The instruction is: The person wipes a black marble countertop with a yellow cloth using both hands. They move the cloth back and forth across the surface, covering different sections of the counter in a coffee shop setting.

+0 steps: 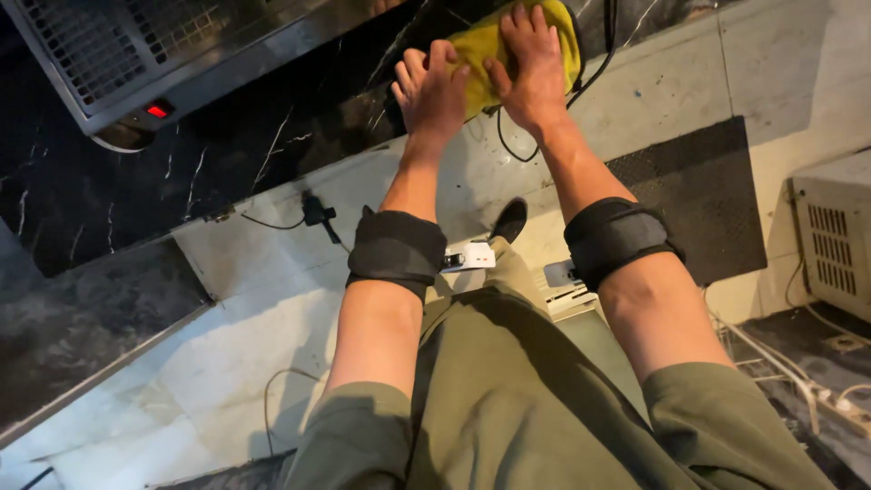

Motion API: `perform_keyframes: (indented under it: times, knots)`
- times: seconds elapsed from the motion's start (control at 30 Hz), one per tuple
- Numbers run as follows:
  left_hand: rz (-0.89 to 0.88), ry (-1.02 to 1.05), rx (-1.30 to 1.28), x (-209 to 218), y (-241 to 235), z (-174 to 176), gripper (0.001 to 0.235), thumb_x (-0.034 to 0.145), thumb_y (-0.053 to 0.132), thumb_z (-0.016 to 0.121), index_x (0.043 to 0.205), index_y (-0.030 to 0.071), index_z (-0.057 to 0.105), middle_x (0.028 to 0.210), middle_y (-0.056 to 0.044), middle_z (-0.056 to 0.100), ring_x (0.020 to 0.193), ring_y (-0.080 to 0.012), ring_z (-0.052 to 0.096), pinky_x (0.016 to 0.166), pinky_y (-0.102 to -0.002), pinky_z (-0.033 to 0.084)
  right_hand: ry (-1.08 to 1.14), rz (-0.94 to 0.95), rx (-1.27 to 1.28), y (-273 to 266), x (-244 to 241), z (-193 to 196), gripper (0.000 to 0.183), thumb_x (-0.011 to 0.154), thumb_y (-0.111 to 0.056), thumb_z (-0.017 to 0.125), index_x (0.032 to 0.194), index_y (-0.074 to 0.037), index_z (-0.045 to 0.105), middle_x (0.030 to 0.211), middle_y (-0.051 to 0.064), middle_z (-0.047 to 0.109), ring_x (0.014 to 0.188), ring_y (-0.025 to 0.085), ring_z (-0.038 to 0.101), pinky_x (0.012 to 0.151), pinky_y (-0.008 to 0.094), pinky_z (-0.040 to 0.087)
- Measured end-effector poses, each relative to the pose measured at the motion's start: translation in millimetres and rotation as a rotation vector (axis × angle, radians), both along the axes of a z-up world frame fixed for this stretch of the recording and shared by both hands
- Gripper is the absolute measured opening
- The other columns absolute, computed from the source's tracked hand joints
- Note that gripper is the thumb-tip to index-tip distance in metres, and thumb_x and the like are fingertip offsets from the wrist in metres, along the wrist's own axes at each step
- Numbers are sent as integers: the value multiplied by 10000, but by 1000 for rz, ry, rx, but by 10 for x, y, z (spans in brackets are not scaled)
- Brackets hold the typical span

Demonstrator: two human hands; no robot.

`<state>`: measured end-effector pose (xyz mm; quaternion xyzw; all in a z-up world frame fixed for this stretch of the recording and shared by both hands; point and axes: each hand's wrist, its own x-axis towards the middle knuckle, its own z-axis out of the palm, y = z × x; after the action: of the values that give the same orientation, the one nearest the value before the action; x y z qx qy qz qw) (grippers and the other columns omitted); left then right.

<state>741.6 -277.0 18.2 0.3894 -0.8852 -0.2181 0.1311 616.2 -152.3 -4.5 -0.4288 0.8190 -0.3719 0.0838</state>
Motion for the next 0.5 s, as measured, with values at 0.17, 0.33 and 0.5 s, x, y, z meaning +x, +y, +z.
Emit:
perform_keyframes:
  times: [0.17,0.33,0.5]
  knots:
    - [-45,-25,18,115,-111,-97,291,873,296,727,1104,246,559,1104,-63,515,1114,-314,507,937,-503,416,58,-4,37,-134,349,-44,663,962,-191,745,1538,4,482,1603,276,415,1502,497,314,1233,612,244]
    - [-89,24,-7,406,-320,-204,279,892,300,721,1110,247,555,1104,-69,518,1124,-329,506,945,-515,416,51,-67,70,-337,699,-69,676,975,-199,739,1555,-3,451,1620,277,388,1506,512,293,1225,618,247]
    - [-152,35,17,732,-499,-109,297,899,301,720,1126,227,543,1117,-78,514,1111,-328,503,936,-515,413,72,-114,138,-510,954,-173,702,992,-225,730,1576,-5,409,1625,286,347,1508,523,273,1203,625,262]
